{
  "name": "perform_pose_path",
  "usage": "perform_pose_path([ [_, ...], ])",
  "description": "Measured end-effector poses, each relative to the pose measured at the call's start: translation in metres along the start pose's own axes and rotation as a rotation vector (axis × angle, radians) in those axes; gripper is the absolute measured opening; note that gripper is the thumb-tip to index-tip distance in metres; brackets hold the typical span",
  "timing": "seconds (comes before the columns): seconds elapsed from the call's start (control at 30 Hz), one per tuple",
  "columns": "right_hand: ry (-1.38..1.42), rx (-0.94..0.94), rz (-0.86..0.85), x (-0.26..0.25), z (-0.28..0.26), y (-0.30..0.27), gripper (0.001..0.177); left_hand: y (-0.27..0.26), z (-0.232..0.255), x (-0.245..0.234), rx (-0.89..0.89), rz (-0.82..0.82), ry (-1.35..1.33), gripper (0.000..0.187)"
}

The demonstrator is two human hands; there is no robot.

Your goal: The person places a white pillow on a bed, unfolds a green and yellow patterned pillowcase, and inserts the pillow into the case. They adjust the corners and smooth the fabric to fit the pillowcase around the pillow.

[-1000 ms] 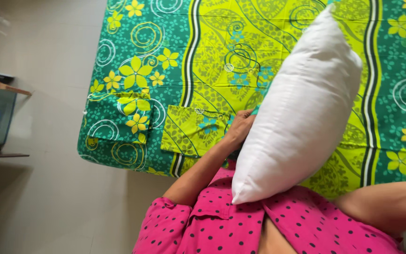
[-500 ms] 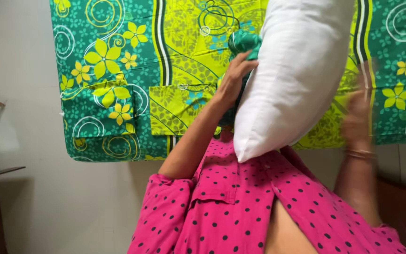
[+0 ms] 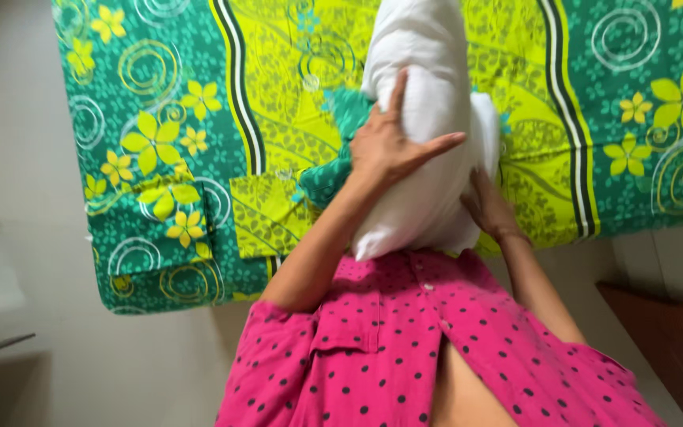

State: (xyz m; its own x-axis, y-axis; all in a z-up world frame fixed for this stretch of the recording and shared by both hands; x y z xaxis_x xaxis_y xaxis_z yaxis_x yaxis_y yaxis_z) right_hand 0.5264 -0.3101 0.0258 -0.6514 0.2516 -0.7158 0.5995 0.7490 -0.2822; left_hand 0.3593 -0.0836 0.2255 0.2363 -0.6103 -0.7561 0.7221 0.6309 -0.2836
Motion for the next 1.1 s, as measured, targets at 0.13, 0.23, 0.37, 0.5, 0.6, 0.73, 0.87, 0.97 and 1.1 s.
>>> perform_pose_path([
  [0.13,0.079,-0.156,0.212,-0.084,-0.083,0.016,0.065,0.005,-0.023,-0.015,0.065,0.058,-0.095,0.133],
  [0.23,0.256,-0.631,0.499,-0.167,-0.173,-0.033,0.070,0.004,-0.023,-0.018,0.132,0.073,-0.128,0.123],
  [0.37,0.050,-1.052,0.897,-0.121,-0.191,-0.067,0.072,0.002,-0.024,-0.030,0.214,0.070,-0.190,0.105],
  [0.5,-0.052,-0.430,0.421,0.037,-0.053,0.015,0.070,0.000,-0.064,-0.005,0.035,-0.006,-0.120,0.088],
  [0.6,0.011,0.163,0.196,0.088,0.070,0.047,0.070,0.003,-0.094,0.013,0.013,0.007,-0.197,0.084],
  [0.73,0.325,0.351,0.146,0.094,0.103,0.068,0.072,0.009,-0.125,-0.016,0.222,0.092,-0.731,0.069],
  [0.87,0.362,0.127,-0.008,0.064,0.043,0.090,0.071,-0.009,-0.102,-0.060,0.248,0.080,-0.913,0.047],
  [0.97,0.341,-0.128,-0.116,0.004,-0.042,0.074,0.069,-0.046,-0.019,-0.096,0.502,0.068,-0.802,0.046],
  [1.1,0.693,-0.417,0.007,-0.075,-0.084,0.049,0.062,-0.113,0.075,-0.127,0.715,0.111,-0.274,0.064],
])
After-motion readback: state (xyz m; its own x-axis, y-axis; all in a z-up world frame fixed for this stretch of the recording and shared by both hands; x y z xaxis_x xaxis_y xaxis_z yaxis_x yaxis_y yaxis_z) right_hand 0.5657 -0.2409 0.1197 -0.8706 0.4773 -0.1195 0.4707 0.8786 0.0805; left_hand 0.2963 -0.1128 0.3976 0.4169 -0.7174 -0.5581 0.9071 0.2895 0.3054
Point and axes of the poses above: each hand's wrist, its own y-axis towards the middle knuckle, its own x-axis out of the palm, z = x × y, the point moved 10 cm from there along y, towards the middle knuckle, and after that the axes turned 8 degrees about -z, right-handed, at the moved point
